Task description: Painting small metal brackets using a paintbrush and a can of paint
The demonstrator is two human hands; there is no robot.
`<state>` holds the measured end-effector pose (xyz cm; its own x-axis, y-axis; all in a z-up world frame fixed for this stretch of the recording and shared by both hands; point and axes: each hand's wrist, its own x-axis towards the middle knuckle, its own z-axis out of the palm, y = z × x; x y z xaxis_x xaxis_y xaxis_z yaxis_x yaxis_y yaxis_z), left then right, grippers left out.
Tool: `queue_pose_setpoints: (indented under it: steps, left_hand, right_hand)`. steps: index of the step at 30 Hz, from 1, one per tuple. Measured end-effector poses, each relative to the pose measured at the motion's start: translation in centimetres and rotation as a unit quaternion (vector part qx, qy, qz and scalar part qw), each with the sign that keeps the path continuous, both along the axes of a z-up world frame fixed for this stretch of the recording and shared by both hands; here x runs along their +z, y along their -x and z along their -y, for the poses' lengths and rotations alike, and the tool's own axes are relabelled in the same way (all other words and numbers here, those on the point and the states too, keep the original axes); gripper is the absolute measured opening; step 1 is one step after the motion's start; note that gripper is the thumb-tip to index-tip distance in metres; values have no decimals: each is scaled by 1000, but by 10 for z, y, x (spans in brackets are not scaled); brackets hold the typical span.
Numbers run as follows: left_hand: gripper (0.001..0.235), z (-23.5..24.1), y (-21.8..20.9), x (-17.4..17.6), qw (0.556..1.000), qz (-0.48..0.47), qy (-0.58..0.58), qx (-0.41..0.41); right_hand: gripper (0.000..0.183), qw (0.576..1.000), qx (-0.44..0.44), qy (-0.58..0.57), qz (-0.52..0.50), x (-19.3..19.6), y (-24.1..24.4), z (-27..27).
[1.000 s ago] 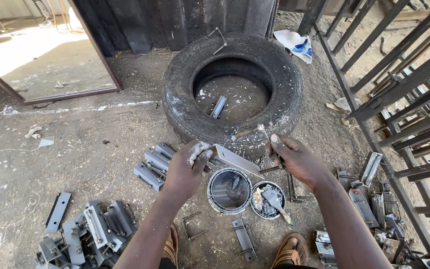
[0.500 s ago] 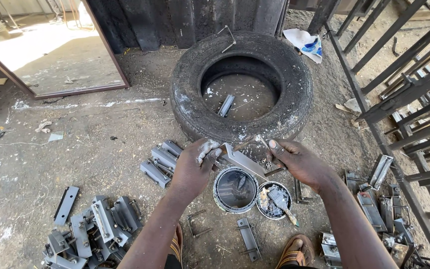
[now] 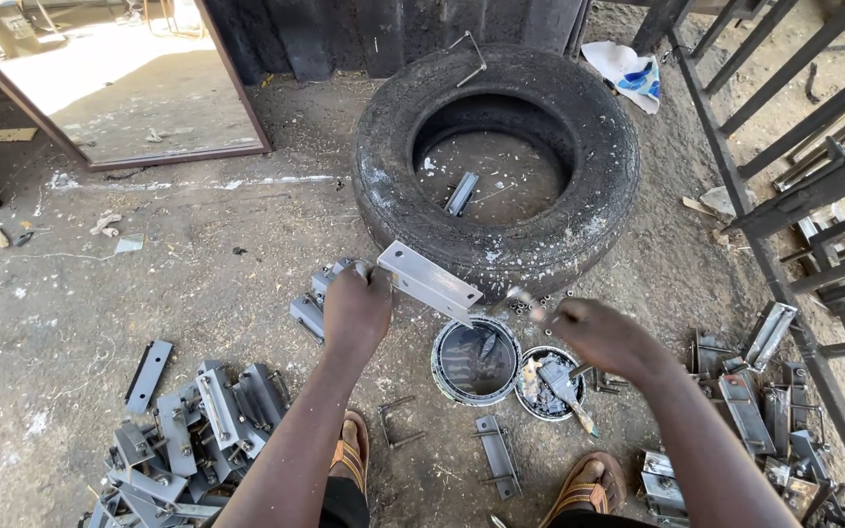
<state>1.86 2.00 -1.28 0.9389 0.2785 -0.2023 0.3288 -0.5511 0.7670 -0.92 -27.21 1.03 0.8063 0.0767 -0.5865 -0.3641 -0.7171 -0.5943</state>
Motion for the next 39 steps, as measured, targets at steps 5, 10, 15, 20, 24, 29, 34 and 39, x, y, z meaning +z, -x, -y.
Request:
queue_pose_setpoints:
  steps: [5, 10, 15, 20, 24, 29, 34, 39]
  left_hand:
    - [32, -3, -5, -23, 999, -30, -42, 11]
    - [40, -11, -3, -20, 995, -77, -59, 6]
    - [47, -15, -4, -23, 984, -171, -47, 36]
    - [39, -18, -5, -25, 980, -190, 5, 53]
    - [38, -19, -13, -41, 965, -227, 72, 110]
    - [45, 3, 2, -70, 976, -136, 123, 115]
    - [39, 28, 8, -90, 949, -82, 249, 177]
    - [36, 39, 17, -100, 963, -74, 222, 135]
  right_hand:
    - [45, 984, 164, 61, -41, -28, 26, -46]
    - [40, 944, 274, 172, -67, -102, 43, -85]
    - [26, 931, 321, 136, -104, -195, 70, -95]
    - [22, 963, 220, 94, -121, -210, 81, -122]
    - [26, 990, 111, 78, 37, -140, 54, -135]
    - [16, 966, 30, 73, 247, -68, 14, -136]
    - [16, 938, 29, 130, 319, -44, 13, -143]
    - [11, 858, 87, 140, 486, -76, 10, -131]
